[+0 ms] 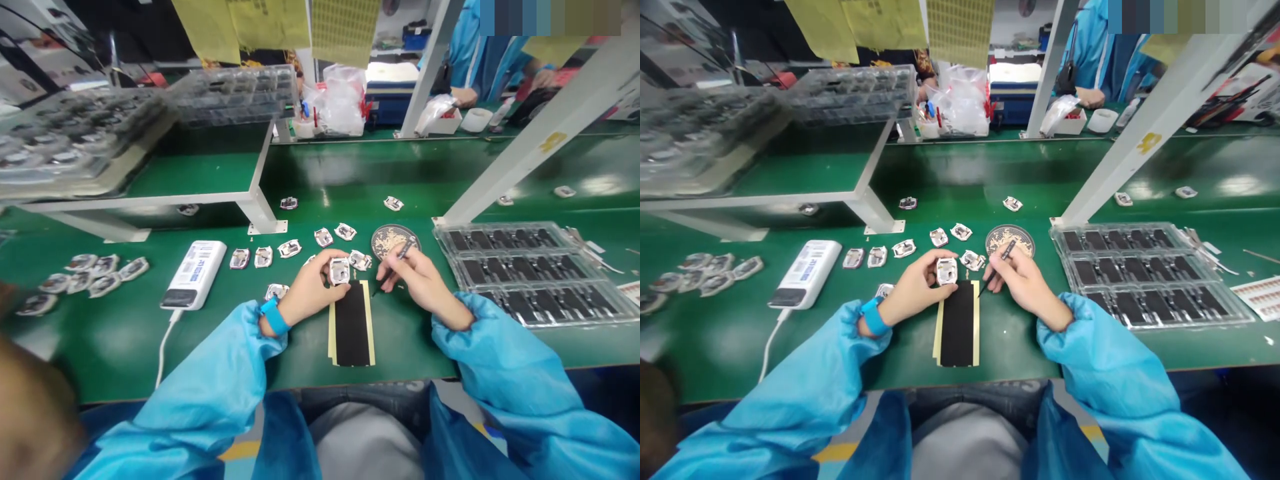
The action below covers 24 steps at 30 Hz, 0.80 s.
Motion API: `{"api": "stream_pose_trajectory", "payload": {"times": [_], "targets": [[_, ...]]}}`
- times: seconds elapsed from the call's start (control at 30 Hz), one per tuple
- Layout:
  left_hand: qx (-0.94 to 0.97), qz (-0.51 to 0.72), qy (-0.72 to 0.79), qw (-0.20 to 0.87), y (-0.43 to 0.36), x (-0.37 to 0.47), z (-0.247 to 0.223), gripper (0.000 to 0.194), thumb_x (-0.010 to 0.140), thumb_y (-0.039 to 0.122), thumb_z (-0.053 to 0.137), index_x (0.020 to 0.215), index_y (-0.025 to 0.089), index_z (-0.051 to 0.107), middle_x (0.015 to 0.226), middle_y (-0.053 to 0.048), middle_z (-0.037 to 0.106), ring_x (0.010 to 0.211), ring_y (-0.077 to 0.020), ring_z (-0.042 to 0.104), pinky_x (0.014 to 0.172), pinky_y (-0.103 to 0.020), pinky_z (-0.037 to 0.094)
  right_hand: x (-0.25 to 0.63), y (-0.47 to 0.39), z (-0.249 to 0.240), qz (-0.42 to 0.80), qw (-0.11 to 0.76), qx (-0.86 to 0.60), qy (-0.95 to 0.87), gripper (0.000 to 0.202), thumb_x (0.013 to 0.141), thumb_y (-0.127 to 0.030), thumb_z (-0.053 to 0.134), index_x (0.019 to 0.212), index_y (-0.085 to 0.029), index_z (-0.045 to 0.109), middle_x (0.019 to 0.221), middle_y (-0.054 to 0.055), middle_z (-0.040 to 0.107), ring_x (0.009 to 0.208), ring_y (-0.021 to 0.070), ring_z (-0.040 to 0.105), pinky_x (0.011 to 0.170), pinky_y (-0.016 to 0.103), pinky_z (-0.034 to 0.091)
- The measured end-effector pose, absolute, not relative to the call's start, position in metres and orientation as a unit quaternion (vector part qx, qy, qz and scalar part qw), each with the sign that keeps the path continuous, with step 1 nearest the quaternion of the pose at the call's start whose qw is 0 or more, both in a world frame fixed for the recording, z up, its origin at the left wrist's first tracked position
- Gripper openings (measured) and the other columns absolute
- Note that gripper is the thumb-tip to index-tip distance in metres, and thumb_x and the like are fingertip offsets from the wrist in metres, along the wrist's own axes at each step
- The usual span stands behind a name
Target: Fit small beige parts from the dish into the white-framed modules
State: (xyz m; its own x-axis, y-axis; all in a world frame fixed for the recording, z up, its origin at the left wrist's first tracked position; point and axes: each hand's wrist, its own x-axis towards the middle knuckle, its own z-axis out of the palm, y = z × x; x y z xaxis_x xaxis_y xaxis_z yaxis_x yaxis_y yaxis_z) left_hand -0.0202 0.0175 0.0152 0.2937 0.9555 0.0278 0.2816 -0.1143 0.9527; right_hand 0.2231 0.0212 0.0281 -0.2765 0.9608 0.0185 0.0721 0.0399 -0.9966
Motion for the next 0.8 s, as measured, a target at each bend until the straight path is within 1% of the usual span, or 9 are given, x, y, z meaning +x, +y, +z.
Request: {"api": "stream_pose_trajectory", "payload": {"times": [0.1,0.17,0.27,0.33,0.43,0.53,0.67,0.73,0.8], "targets": [[0.658,0.354,0.492,0.446,0.015,-0.02,0.015,0.05,0.072,0.023,0.079,0.118,0.028,0.061,0.095,-0.001,0.066,0.076,-0.0188,0.061,0.067,-0.03,0.049,0.228,0.019,0.029,0.414,0.395,-0.472,-0.671,0.031,0.099,-0.051,0.054,0.091,-0.022,0.057,0.082,0.004,0.07,0.064,0.0163,0.068,0.061,0.031,0.059],[0.659,0.349,0.499,0.44,0.015,-0.02,0.015,0.05,0.073,0.023,0.079,0.118,0.028,0.06,0.098,-0.001,0.066,0.079,-0.0191,0.062,0.068,-0.03,0.05,0.231,0.019,0.031,0.339,0.37,-0.486,-0.716,0.028,0.098,-0.048,0.057,0.091,-0.022,0.062,0.084,0.005,0.07,0.068,0.0181,0.068,0.065,0.033,0.058],[0.647,0.352,0.489,0.467,0.015,-0.02,0.016,0.05,0.073,0.021,0.078,0.119,0.028,0.059,0.101,-0.002,0.067,0.081,-0.0195,0.064,0.069,-0.031,0.052,0.232,0.019,0.031,0.289,0.331,-0.483,-0.757,0.024,0.094,-0.045,0.063,0.09,-0.022,0.067,0.084,0.005,0.072,0.068,0.0198,0.068,0.066,0.035,0.058],[0.621,0.359,0.474,0.512,0.015,-0.02,0.017,0.05,0.073,0.019,0.077,0.118,0.028,0.058,0.1,-0.003,0.067,0.082,-0.0198,0.066,0.07,-0.031,0.053,0.23,0.018,0.029,0.304,0.336,-0.49,-0.745,0.023,0.093,-0.045,0.065,0.09,-0.022,0.068,0.083,0.005,0.073,0.067,0.0202,0.069,0.065,0.035,0.059],[0.568,0.362,0.451,0.585,0.014,-0.018,0.02,0.052,0.07,0.017,0.079,0.116,0.028,0.056,0.098,-0.004,0.07,0.088,-0.022,0.069,0.075,-0.034,0.056,0.224,0.017,0.025,0.381,0.4,-0.5,-0.667,0.027,0.09,-0.048,0.069,0.094,-0.022,0.064,0.079,0.004,0.072,0.065,0.0202,0.071,0.062,0.034,0.061],[0.543,0.353,0.447,0.617,0.011,-0.015,0.021,0.052,0.07,0.023,0.083,0.114,0.029,0.056,0.095,-0.004,0.072,0.088,-0.0233,0.071,0.076,-0.035,0.057,0.215,0.017,0.018,0.418,0.429,-0.501,-0.625,0.03,0.087,-0.049,0.073,0.093,-0.021,0.063,0.073,0.003,0.071,0.063,0.0205,0.072,0.061,0.033,0.061],[0.586,0.371,0.483,0.535,0.009,-0.008,0.014,0.027,0.082,0.037,0.076,0.104,0.029,0.062,0.079,-0.001,0.067,0.07,-0.0201,0.065,0.061,-0.033,0.05,0.207,0.017,0.013,0.366,0.402,-0.518,-0.66,0.029,0.088,-0.049,0.072,0.093,-0.022,0.065,0.07,0.002,0.07,0.062,0.0199,0.071,0.059,0.032,0.058],[0.616,0.367,0.494,0.491,0.009,-0.006,0.008,0.017,0.088,0.037,0.068,0.102,0.029,0.063,0.078,0.0,0.067,0.066,-0.02,0.063,0.058,-0.033,0.046,0.205,0.017,0.012,0.353,0.393,-0.521,-0.67,0.028,0.089,-0.049,0.071,0.094,-0.022,0.065,0.07,0.002,0.07,0.062,0.0196,0.07,0.058,0.031,0.057],[0.644,0.347,0.503,0.46,0.009,-0.006,0.004,0.013,0.091,0.035,0.063,0.103,0.03,0.064,0.075,0.0,0.067,0.064,-0.0201,0.061,0.057,-0.033,0.043,0.205,0.016,0.012,0.348,0.394,-0.524,-0.67,0.028,0.09,-0.049,0.07,0.093,-0.022,0.065,0.072,0.002,0.071,0.062,0.0195,0.07,0.058,0.031,0.056]]}}
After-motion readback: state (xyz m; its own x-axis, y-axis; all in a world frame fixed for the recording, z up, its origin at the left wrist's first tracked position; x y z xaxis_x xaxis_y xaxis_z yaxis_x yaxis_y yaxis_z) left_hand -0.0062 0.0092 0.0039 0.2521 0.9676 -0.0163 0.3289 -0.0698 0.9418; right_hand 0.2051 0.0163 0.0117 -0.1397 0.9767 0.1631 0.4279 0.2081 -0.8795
